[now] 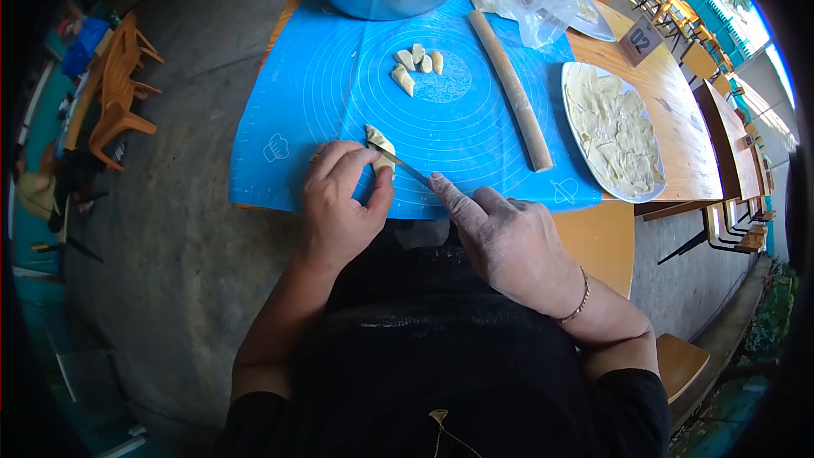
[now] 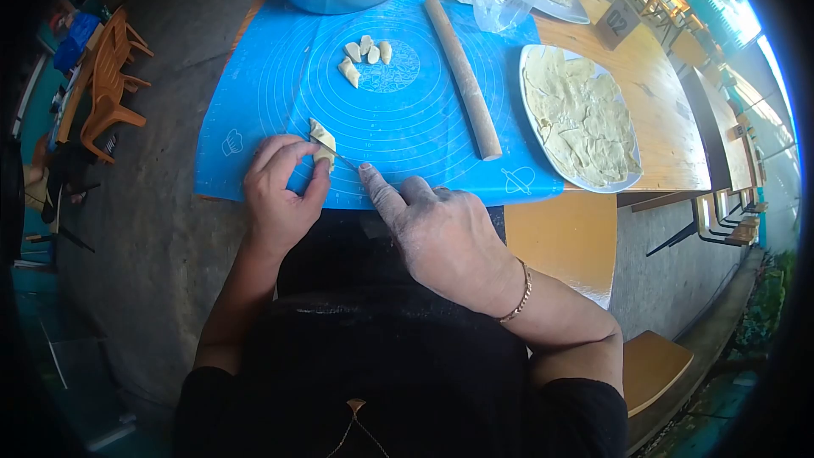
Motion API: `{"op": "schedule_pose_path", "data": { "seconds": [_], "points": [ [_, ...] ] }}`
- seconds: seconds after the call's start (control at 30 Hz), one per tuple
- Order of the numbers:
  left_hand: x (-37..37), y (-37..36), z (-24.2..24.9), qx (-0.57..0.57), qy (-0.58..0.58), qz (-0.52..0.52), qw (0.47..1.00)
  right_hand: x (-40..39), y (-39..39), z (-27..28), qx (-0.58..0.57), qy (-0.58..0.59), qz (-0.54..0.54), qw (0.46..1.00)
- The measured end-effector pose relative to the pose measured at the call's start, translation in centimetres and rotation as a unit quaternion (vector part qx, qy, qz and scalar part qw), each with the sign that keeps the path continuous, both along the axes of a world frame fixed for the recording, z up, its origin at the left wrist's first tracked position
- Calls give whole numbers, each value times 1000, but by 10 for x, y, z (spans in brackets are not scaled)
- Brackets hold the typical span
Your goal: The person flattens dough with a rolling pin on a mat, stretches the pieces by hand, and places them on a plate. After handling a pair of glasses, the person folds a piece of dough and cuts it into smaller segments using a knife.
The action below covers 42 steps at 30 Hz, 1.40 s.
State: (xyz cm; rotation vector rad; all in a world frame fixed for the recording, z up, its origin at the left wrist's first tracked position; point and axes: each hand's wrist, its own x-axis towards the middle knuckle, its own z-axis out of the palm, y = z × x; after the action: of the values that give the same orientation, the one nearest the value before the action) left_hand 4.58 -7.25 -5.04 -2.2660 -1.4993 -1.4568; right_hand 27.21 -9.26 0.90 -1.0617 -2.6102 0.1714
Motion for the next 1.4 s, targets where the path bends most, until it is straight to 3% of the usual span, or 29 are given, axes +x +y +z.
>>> {"op": "schedule_pose_path", "data": {
  "seconds": [0.33,0.53,0.77,0.83,1.1,1.4],
  "points": [
    [2,0,5,0,22,-6,1000,-25,28,-14,19,41,27,999],
    [2,-3,1,2,18,20,1000,-5,10,-7,-29,43,17,999],
    [3,-14,6,-66,-89,-14,994,15,3,-10,-80,104,-22,991],
    [4,-19,13,-35,31,2,999,12,11,-15,-79,126,-13,989],
    [2,-25,8,-62,14,14,998,13,36,-18,45,173,-45,983],
    [10,-22,2,-16,8,45,999,24,-11,3,-10,87,-1,996]
  ]
}}
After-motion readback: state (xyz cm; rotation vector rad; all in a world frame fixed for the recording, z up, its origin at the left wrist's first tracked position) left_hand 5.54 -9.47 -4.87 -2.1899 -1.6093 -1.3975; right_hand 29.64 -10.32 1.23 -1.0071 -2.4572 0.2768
